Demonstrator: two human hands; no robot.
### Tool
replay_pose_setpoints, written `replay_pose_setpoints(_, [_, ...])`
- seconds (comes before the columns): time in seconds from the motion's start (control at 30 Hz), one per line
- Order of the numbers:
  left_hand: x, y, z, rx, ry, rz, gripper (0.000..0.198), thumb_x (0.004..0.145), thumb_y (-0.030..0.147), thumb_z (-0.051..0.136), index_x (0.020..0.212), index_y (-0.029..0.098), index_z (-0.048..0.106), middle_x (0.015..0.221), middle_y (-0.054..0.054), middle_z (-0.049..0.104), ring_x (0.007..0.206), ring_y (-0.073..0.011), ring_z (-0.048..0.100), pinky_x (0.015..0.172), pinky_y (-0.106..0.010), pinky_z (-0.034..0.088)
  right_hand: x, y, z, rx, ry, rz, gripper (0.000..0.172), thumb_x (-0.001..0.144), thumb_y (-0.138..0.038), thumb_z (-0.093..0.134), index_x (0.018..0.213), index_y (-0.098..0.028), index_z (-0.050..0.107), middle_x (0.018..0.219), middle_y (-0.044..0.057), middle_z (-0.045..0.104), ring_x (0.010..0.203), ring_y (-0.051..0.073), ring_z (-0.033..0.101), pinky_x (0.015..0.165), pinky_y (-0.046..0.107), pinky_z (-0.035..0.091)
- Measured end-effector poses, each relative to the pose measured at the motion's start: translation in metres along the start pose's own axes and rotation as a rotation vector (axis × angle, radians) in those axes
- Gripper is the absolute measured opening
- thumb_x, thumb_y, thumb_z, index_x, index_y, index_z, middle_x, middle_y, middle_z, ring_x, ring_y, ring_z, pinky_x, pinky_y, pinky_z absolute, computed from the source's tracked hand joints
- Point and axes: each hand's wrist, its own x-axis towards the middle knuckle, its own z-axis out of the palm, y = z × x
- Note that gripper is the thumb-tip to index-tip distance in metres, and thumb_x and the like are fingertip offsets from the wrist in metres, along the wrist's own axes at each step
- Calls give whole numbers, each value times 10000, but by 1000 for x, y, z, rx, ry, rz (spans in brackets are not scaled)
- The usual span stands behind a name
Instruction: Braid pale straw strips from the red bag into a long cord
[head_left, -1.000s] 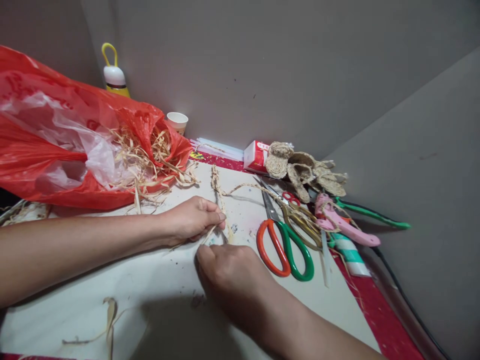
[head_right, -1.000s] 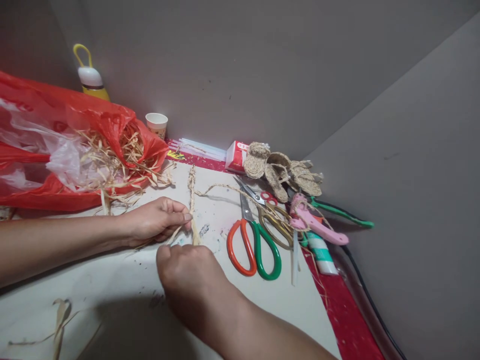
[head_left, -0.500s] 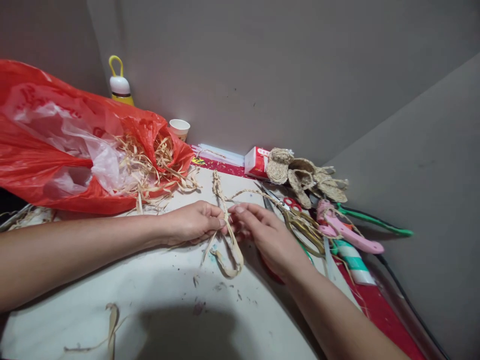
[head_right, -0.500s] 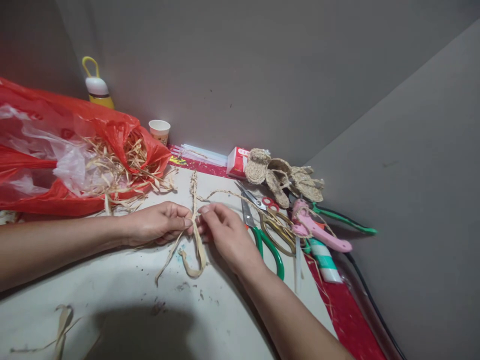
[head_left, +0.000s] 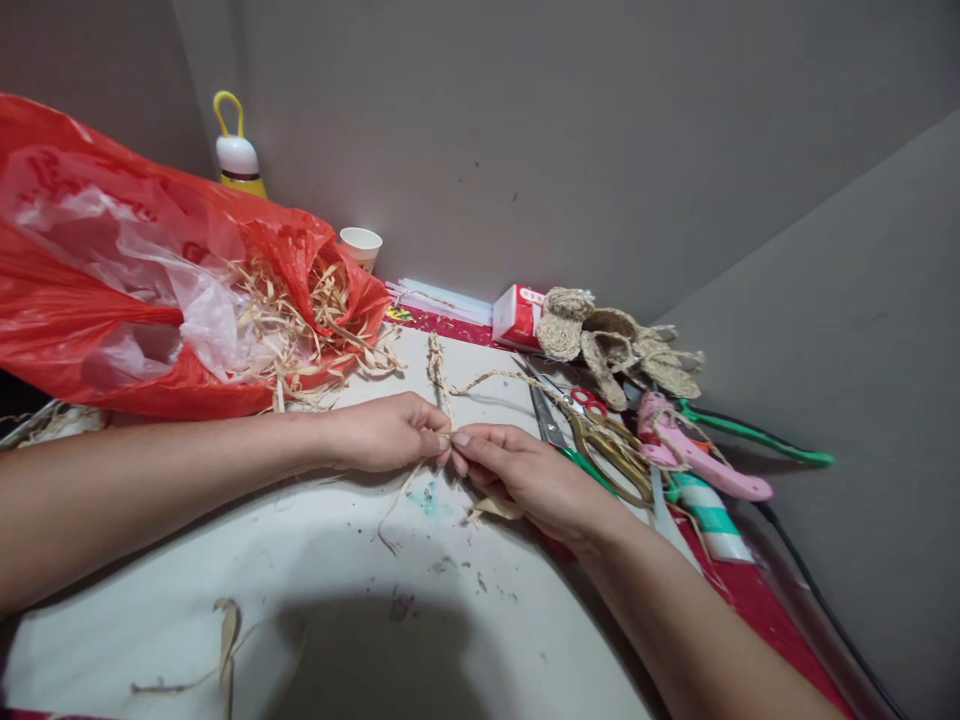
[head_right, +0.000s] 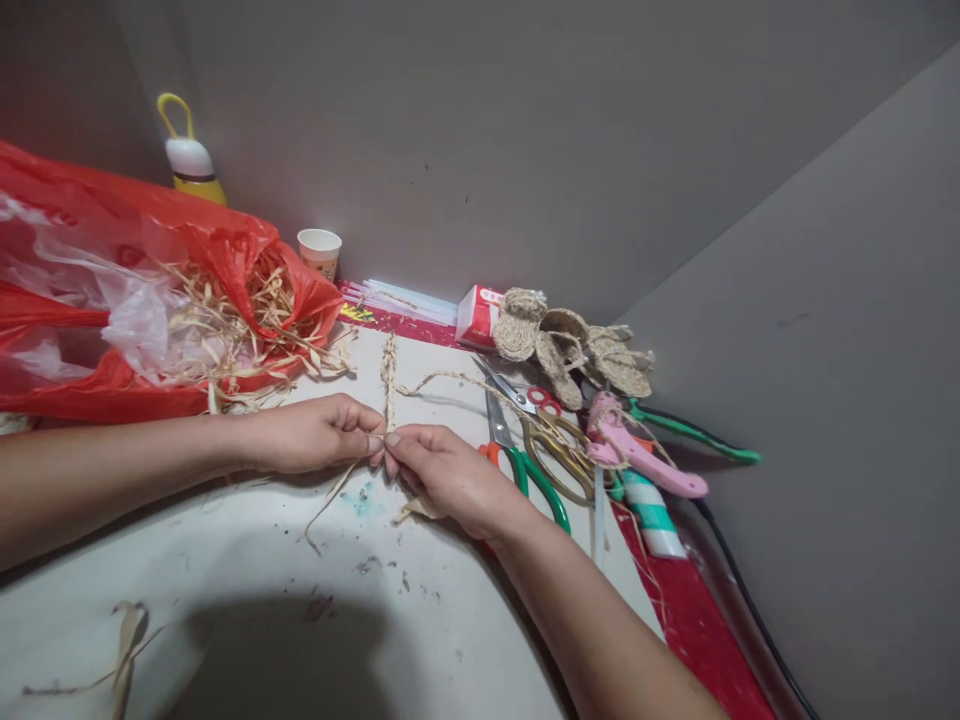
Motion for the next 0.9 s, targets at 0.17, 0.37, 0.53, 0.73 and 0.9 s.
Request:
replay_pose_setpoints(0.17, [-1,0,-5,224,16,-22,186,785,212,462,676,129,587,566,41,478,527,-71,385,527,-187,322,2,4,3,23,-6,-23,338,762,-432,589,577,-165,493,433,-94,312,386,40,185,366,196,113])
replay_pose_setpoints(0.37, [-6,14,3,-35,-12,-248,153,733,159,394,658,150,527,430,41,436,315,-64,246,327,-207,198,3,7,11,20,79,-15,269,759,-372,565,587,-169,529,379,-107,301,329,35,172,334,191,105])
replay_pose_setpoints(0.53, [-11,7,30,-157,95,-278,132,796,192,343,791,162,472,528,2,562,283,-95,381,290,-211,302,2,7,20,139,122,-64,354,752,-344,557,473,-189,403,360,-93,316,327,36,201,345,197,116])
replay_pose_setpoints(0.73, [-13,-7,43,-103,195,-161,48,835,219,380,870,190,395,641,23,578,378,-90,499,338,-196,399,-1,6,30,316,-7,-120,351,788,-269,507,456,-184,427,341,-41,435,321,71,388,365,188,245])
replay_pose_setpoints(0.9, [-13,-3,42,-13,205,-168,56,785,176,417,832,177,447,561,32,556,383,-91,482,328,-180,372,0,8,31,325,-30,-115,362,810,-286,519,470,-174,464,363,-9,504,331,80,407,388,199,290])
